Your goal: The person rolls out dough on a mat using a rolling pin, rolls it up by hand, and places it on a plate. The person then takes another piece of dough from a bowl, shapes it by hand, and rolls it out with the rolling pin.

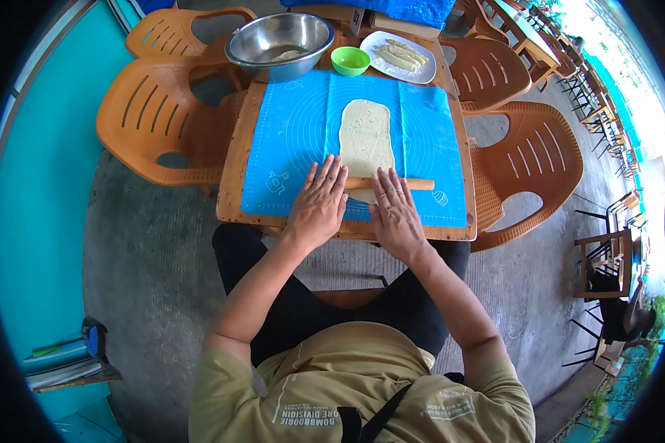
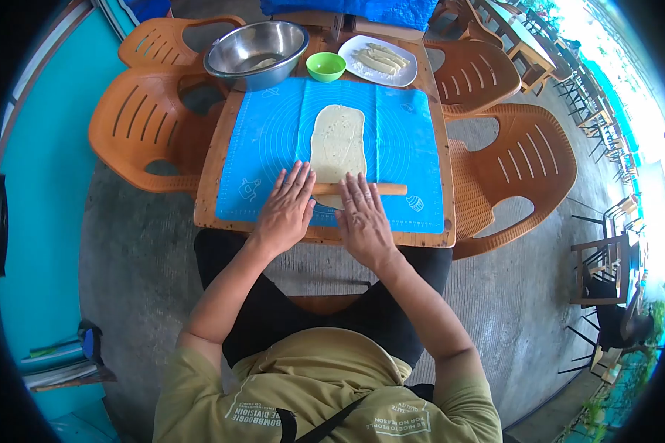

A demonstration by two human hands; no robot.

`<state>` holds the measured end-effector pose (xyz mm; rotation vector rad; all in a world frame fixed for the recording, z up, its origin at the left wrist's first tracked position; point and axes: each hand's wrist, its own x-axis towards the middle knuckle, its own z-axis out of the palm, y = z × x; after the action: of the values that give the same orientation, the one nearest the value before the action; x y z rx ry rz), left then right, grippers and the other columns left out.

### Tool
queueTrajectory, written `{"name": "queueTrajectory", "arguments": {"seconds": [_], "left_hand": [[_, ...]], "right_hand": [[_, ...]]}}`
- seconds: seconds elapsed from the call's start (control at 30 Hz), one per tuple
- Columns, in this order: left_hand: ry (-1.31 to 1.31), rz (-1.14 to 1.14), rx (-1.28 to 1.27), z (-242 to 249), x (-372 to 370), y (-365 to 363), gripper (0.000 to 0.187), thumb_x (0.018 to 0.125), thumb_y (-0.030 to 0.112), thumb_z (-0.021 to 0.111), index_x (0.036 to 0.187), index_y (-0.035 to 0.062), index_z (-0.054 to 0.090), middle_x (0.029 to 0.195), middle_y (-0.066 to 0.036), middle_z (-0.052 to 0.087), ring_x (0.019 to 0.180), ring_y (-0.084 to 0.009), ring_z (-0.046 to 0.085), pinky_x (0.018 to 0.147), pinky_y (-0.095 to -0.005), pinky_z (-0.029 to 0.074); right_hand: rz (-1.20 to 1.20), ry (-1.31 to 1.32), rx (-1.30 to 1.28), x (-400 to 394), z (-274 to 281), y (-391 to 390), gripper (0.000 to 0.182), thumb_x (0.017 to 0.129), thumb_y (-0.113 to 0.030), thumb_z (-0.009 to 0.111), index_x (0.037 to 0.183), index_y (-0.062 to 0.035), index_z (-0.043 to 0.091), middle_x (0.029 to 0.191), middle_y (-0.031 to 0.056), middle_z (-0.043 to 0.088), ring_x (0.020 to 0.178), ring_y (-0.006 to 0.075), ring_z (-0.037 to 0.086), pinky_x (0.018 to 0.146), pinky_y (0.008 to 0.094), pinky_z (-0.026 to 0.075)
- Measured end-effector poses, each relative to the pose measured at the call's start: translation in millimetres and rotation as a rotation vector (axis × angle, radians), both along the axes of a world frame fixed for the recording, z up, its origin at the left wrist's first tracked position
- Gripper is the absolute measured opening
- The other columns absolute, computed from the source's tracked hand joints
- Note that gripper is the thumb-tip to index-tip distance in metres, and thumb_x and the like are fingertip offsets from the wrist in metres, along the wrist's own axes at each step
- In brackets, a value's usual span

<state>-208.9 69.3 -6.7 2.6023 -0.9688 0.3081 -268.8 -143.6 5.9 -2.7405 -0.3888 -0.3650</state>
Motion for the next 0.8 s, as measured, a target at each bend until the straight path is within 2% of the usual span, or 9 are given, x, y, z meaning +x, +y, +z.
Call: {"name": "queueTrajectory", "arguments": {"seconds": [0.07, 0.1, 0.17, 0.27, 0.3, 0.5, 0.8], "left_hand": [[-0.078, 0.032, -0.064, 8, -12, 0, 0.059, 0.11, 0.028, 0.052, 0.157, -0.0064, 0.043, 0.168, -0.024, 0.038, 0.16, -0.0368, 0.03, 0.132, -0.0525, 0.022], [-0.069, 0.038, -0.07, 15, -23, 2, 0.059, 0.11, 0.028, 0.052, 0.157, -0.0064, 0.043, 0.168, -0.024, 0.038, 0.16, -0.0368, 0.03, 0.132, -0.0525, 0.022], [0.002, 0.0, -0.172, 22, -48, 7, 0.059, 0.106, 0.028, 0.059, 0.152, -0.0072, 0.048, 0.164, -0.025, 0.043, 0.155, -0.039, 0.039, 0.126, -0.0538, 0.032], [0.098, -0.058, -0.144, 6, -64, 14, 0.057, 0.104, 0.028, 0.064, 0.148, -0.0077, 0.053, 0.161, -0.025, 0.046, 0.15, -0.0389, 0.044, 0.12, -0.0538, 0.038], [0.07, -0.057, -0.139, 7, -63, 15, 0.055, 0.104, 0.03, 0.064, 0.144, -0.0077, 0.057, 0.159, -0.023, 0.049, 0.151, -0.0369, 0.044, 0.123, -0.0522, 0.036], [0.07, -0.045, -0.032, 1, -60, 15, 0.058, 0.105, 0.037, 0.063, 0.141, -0.0078, 0.062, 0.152, -0.021, 0.058, 0.149, -0.0331, 0.048, 0.126, -0.0501, 0.034], [0.076, -0.06, -0.013, 7, -63, 15, 0.067, 0.106, 0.046, 0.058, 0.141, -0.011, 0.061, 0.152, -0.024, 0.057, 0.15, -0.037, 0.047, 0.126, -0.0511, 0.034]], "right_hand": [[0.04, 0.01, -0.052, -1, 1, 6, 0.06, 0.109, -0.024, 0.053, 0.161, 0.0029, 0.041, 0.168, 0.0241, 0.038, 0.16, 0.0409, 0.029, 0.132, 0.0537, 0.019], [0.04, 0.013, -0.05, 0, 1, 6, 0.06, 0.109, -0.025, 0.054, 0.161, 0.0017, 0.041, 0.169, 0.0231, 0.039, 0.16, 0.0405, 0.029, 0.132, 0.0538, 0.02], [0.046, 0.038, -0.039, 1, 6, 5, 0.06, 0.109, -0.026, 0.054, 0.161, 0.0009, 0.041, 0.169, 0.0225, 0.039, 0.16, 0.0402, 0.029, 0.132, 0.0537, 0.02], [0.05, 0.071, -0.039, 5, 7, 4, 0.061, 0.109, -0.026, 0.054, 0.162, -0.0006, 0.041, 0.17, 0.0215, 0.038, 0.161, 0.0396, 0.029, 0.132, 0.0534, 0.02], [0.05, 0.076, -0.052, 9, 6, 4, 0.061, 0.109, -0.026, 0.053, 0.163, -0.0013, 0.04, 0.17, 0.0211, 0.038, 0.161, 0.0394, 0.029, 0.132, 0.0532, 0.02], [0.054, 0.096, -0.089, 36, 11, 2, 0.062, 0.11, -0.026, 0.052, 0.165, -0.0024, 0.037, 0.171, 0.0211, 0.036, 0.161, 0.0406, 0.026, 0.132, 0.0533, 0.019], [0.036, 0.081, -0.111, 94, -3, -2, 0.06, 0.114, -0.035, 0.043, 0.165, -0.0045, 0.038, 0.171, 0.0225, 0.034, 0.161, 0.0478, 0.022, 0.132, 0.0583, 0.016]]}}
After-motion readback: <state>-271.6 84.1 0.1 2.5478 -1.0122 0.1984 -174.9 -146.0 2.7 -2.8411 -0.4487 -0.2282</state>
